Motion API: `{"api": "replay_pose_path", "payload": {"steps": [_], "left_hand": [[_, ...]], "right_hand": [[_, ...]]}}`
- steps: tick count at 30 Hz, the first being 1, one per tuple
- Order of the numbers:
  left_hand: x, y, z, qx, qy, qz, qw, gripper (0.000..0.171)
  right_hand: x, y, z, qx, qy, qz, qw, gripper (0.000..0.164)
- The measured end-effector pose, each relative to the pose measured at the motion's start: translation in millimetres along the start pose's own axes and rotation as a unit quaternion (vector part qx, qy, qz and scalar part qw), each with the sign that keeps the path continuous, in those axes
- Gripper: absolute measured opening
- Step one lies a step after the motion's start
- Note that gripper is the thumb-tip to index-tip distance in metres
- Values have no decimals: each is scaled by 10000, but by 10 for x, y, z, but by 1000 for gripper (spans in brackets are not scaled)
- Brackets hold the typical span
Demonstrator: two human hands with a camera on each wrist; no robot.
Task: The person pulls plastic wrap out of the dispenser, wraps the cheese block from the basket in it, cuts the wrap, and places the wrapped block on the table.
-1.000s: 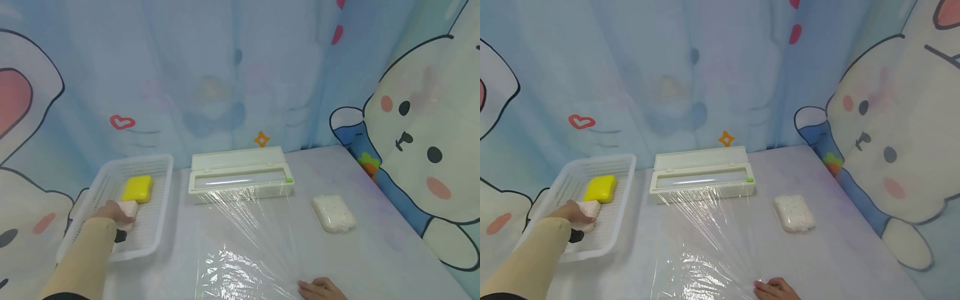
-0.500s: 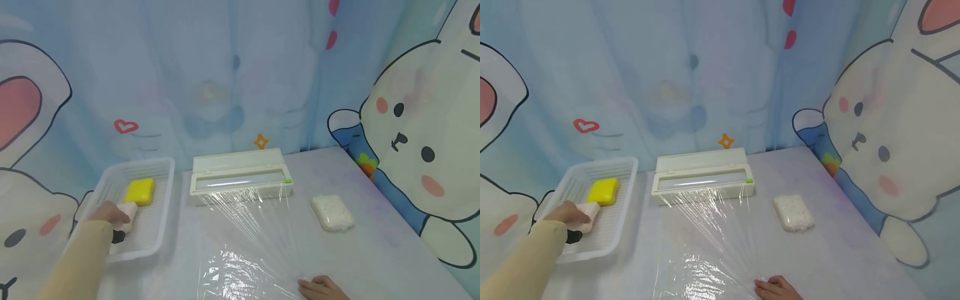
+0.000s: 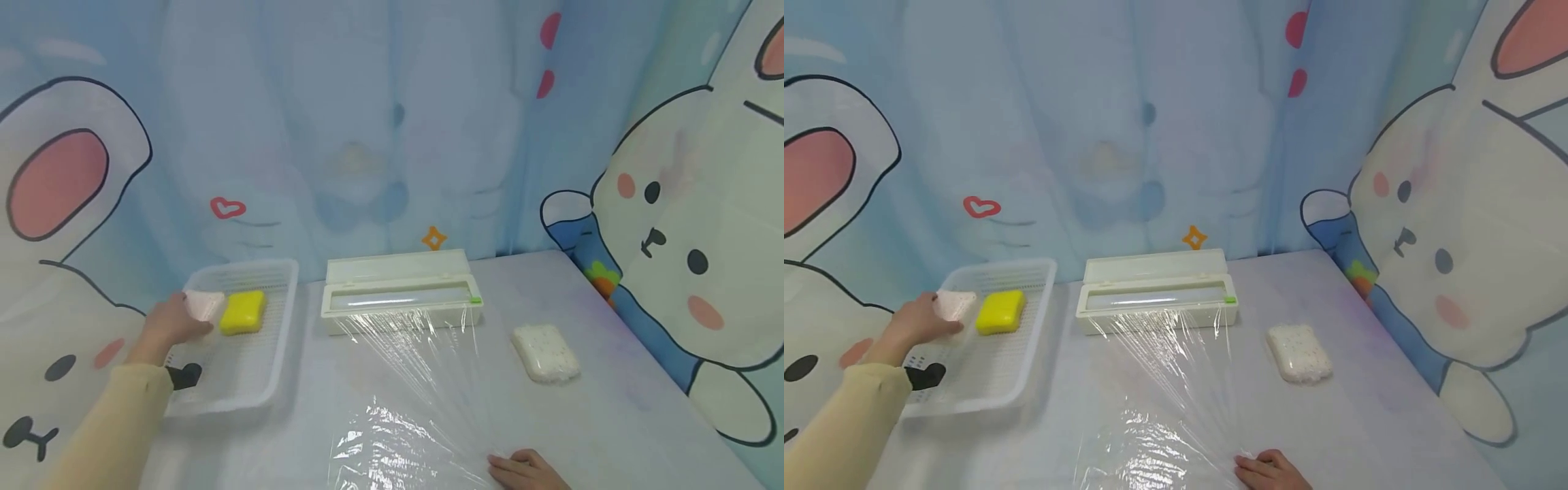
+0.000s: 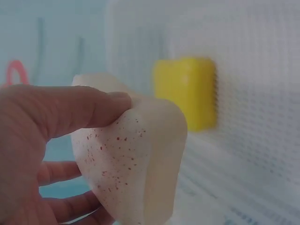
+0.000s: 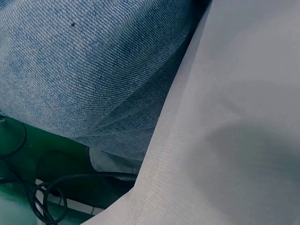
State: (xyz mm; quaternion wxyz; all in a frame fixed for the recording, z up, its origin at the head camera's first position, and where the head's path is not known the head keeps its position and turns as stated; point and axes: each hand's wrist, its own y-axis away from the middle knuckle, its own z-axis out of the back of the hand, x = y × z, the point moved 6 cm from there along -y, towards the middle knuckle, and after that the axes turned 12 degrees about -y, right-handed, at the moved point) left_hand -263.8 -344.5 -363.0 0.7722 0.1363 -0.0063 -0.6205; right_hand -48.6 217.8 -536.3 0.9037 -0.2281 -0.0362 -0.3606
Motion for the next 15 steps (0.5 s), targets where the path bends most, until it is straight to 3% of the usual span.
{"api": "replay_pose_path", "payload": {"steps": [4,8,12,15], "left_hand": [[-331,183,167,-687,-211,-670,9952,89],[-755,417,225,-1359,-212,-1523,9787,87],[-1188,616,107,-1630,-23,-2203,9617,83],[-1495,755,-92,-1626,30,-2640,9507,83]], "right_hand": [[-34,27,-27,137,-406,-483,9979,48],[-56,23,-8,-4,-465,-451,9979,39],[-86,24,10,42,-600,-765,9953,35],[-83,35,0,214,-688,-1054,9918,34]]}}
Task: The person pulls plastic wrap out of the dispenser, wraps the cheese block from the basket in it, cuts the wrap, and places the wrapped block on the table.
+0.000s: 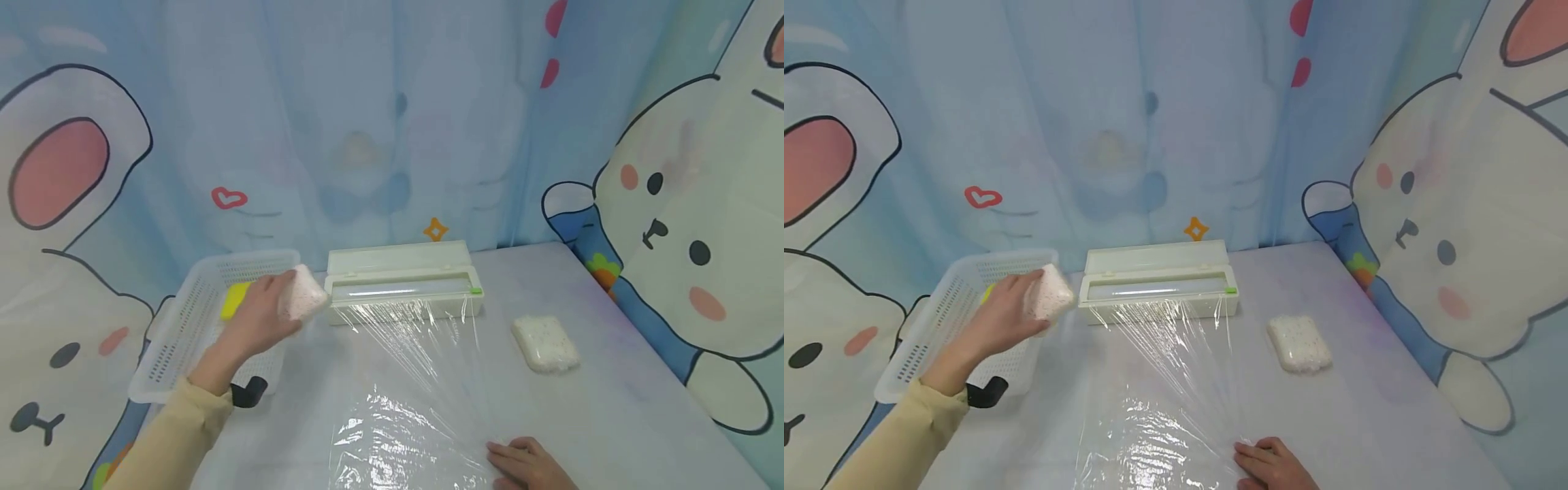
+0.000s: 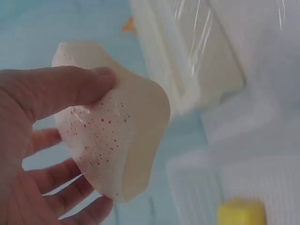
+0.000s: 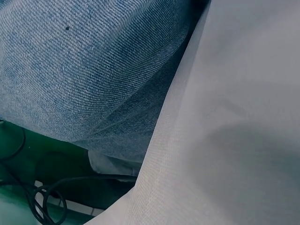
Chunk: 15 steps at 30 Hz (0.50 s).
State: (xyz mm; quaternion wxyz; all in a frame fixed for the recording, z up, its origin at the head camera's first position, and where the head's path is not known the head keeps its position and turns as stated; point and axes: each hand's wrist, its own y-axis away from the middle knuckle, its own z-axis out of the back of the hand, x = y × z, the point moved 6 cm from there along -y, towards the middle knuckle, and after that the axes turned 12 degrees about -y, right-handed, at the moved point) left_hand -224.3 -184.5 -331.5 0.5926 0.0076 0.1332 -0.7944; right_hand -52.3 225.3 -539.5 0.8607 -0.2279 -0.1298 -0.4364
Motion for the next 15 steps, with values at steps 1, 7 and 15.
{"api": "replay_pose_path", "payload": {"steps": [1,7,15], "left_hand": [[-117,2,-71,23,38,-147,9999,83],[-755,98,-565,247,212,-1348,9903,85],[-1333,339,-1093,571,-232,-2375,9694,80]], "right_hand": [[1,-2,-5,47,-9,-50,10000,34],[34,-3,-5,-137,-20,69,9999,32],[27,15,19,-214,-84,12,9997,33]]}}
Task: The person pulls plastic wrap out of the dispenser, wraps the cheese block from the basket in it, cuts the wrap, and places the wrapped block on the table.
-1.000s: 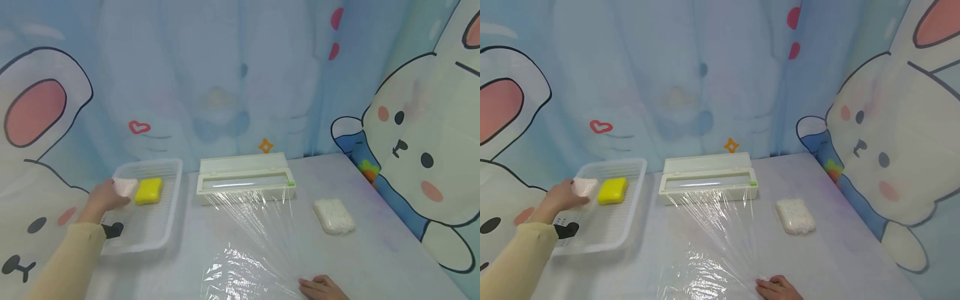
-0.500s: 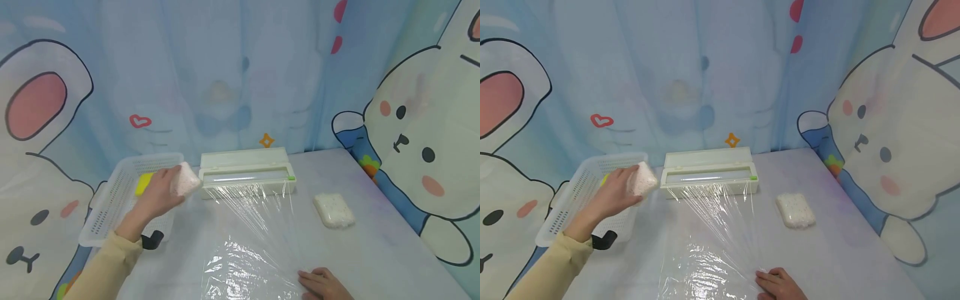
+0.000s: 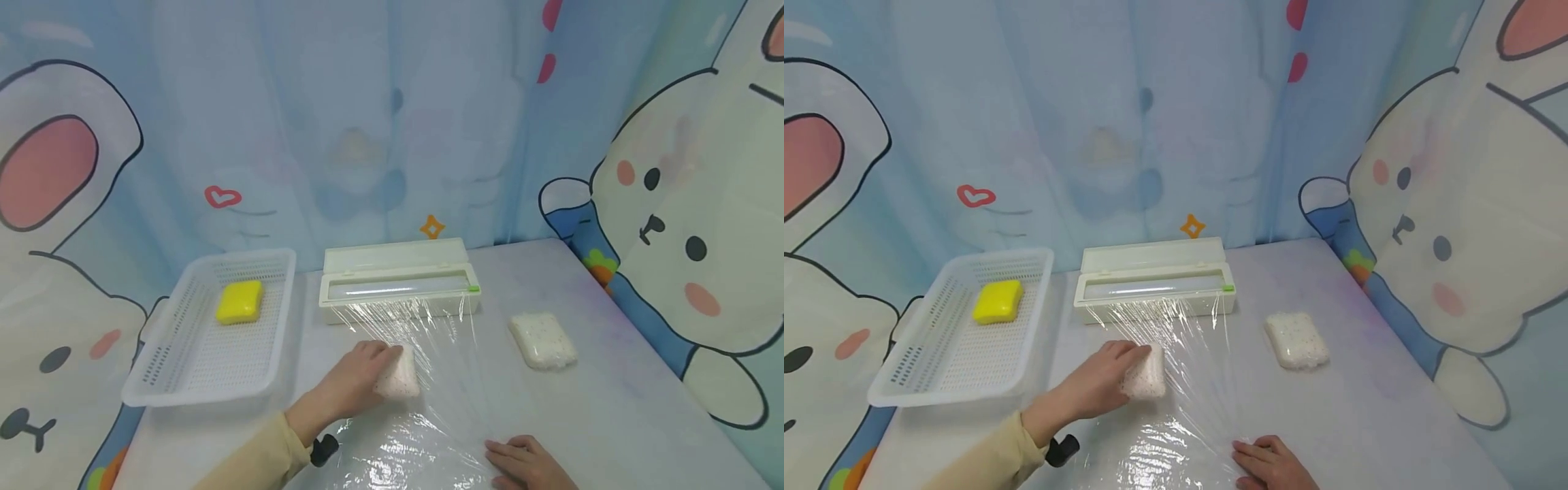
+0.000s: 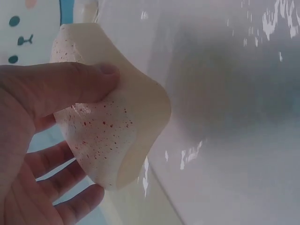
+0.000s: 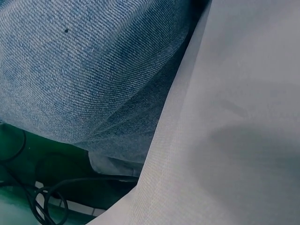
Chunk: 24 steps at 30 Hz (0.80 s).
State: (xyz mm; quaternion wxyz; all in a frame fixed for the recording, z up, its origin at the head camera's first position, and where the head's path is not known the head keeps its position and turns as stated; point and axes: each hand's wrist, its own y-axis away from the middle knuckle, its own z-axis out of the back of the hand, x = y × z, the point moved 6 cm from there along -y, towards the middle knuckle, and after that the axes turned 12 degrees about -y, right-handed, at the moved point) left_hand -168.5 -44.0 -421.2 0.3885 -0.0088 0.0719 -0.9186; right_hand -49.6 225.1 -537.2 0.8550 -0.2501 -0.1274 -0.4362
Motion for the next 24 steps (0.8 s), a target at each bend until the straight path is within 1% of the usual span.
{"api": "replay_pose_path", "payload": {"steps": [4,7,10,13,19,21,24], "left_hand": [[-205,-43,-123,152,-204,-167,9995,79],[-329,-78,-193,284,-351,-267,9986,80],[-408,-98,-251,396,-534,-319,9973,80],[-438,-101,-304,420,-667,-306,9964,80],[-423,-71,-410,443,-601,-214,9970,79],[-410,-74,-459,548,-575,-158,9967,80],[-393,-89,-534,767,-562,-102,9954,82]], "right_hand": [[-2,-7,13,10,8,-82,10000,34],[13,-11,28,-192,69,90,9998,34],[23,-9,40,-376,117,271,9989,34],[26,0,39,-456,148,351,9982,35],[19,13,3,-307,188,278,9990,34],[23,10,0,-326,311,385,9982,34],[35,-1,5,-470,503,690,9952,35]]}}
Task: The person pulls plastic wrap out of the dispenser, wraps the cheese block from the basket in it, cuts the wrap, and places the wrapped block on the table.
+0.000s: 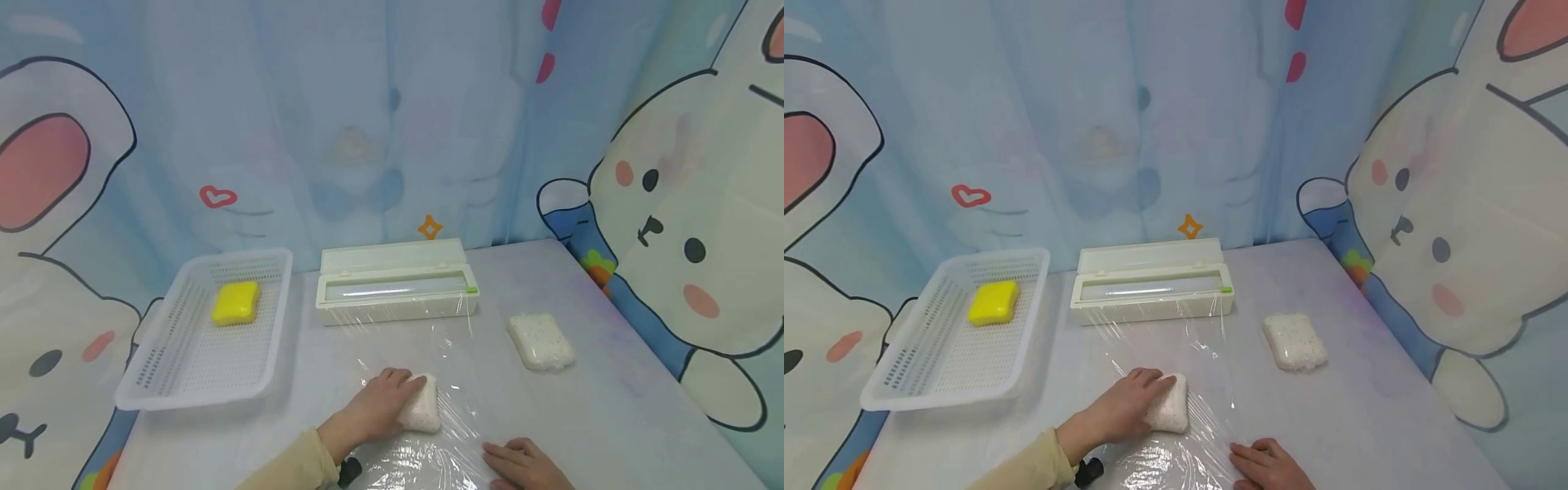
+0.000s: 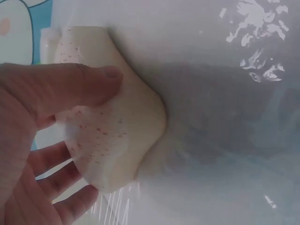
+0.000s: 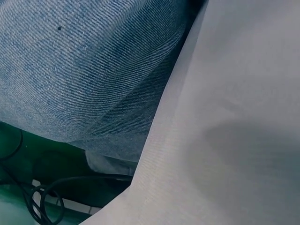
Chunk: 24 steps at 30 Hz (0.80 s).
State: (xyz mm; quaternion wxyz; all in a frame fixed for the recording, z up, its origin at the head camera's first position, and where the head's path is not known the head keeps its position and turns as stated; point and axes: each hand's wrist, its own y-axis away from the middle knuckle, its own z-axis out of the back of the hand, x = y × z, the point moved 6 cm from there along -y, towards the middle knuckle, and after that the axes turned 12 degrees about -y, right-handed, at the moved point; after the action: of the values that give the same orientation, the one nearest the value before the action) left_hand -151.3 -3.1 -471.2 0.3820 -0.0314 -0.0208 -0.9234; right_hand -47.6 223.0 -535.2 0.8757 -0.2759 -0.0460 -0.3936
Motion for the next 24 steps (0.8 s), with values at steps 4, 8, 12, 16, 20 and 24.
{"api": "replay_pose_path", "payload": {"steps": [4,8,12,16,20,24], "left_hand": [[8,-17,-74,283,-56,-43,9996,85],[34,-16,-97,501,175,-58,9986,86],[86,49,-88,478,541,-9,9974,84],[217,246,-43,-86,914,9,9958,71],[428,590,-50,-463,1575,167,9863,55],[590,957,-151,-788,2072,223,9749,44]], "right_hand": [[23,-9,9,-206,96,273,9994,36],[30,-16,14,-195,14,194,9996,36],[41,-17,-10,-40,-77,-25,10000,36],[48,-22,-33,-42,-34,-71,10000,36],[40,-16,-14,-417,-59,113,9990,39],[17,13,12,-659,-159,-3,9977,42]]}}
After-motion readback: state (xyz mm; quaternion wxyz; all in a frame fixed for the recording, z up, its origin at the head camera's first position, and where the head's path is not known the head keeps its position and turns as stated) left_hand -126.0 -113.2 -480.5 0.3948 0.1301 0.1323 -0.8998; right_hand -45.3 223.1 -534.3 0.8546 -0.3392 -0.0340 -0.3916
